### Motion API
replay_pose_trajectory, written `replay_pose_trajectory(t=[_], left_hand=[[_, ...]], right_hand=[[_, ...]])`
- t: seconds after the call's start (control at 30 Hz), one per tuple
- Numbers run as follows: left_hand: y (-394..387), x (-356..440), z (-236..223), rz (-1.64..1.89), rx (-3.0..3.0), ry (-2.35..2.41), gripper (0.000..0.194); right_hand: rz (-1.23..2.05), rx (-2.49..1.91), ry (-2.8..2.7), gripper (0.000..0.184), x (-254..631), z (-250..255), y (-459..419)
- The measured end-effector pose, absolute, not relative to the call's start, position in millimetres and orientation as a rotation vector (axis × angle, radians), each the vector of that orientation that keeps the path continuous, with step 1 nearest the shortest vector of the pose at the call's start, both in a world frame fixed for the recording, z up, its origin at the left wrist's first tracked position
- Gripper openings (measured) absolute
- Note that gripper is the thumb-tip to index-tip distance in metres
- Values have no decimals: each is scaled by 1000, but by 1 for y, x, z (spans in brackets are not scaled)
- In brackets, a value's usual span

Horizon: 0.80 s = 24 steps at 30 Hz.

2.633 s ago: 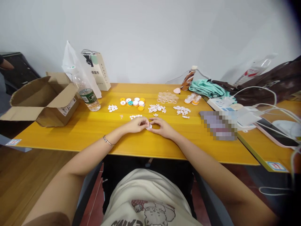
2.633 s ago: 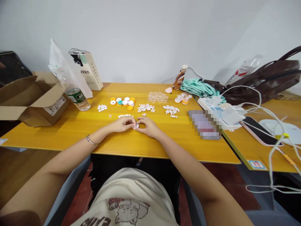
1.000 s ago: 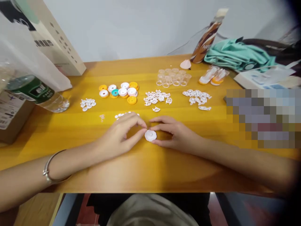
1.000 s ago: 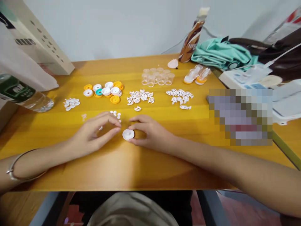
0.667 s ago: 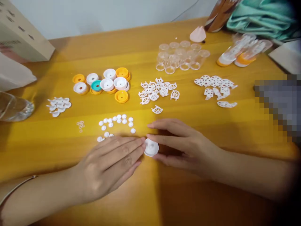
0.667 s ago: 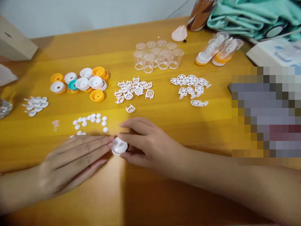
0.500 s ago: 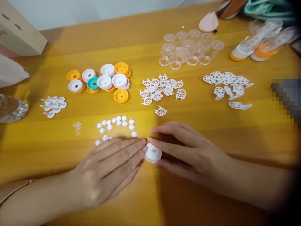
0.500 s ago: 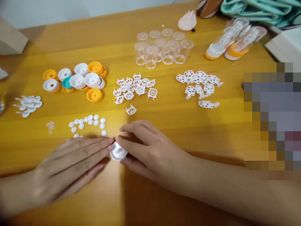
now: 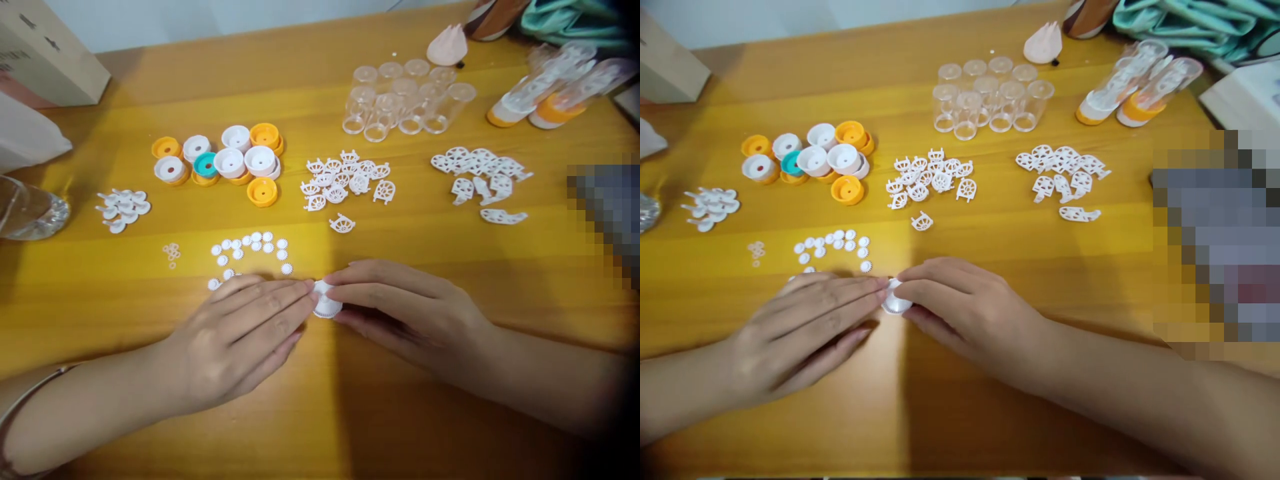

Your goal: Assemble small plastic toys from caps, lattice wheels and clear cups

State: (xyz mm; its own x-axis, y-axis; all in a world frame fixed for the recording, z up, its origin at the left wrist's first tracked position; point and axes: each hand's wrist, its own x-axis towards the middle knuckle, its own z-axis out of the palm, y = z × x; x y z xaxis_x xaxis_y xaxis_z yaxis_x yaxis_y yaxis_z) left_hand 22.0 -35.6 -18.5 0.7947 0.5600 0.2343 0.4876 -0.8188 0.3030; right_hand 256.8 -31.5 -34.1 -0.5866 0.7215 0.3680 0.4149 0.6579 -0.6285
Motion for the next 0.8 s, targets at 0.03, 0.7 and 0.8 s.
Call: replay_pose_trajectory(t=[0.03,0.7,0.8], left_hand=[[-36,22,-18,459,2761,819,46],[-38,20,-22,431,2847,779,45],[-38,20,-22,424,2863,770,44]], right_hand=[[648,-881,-2262,22,257,-34,-32],[532,-854,-2327,18,257,-36,-33],[499,-840,-2340,16,257,-35,-34]])
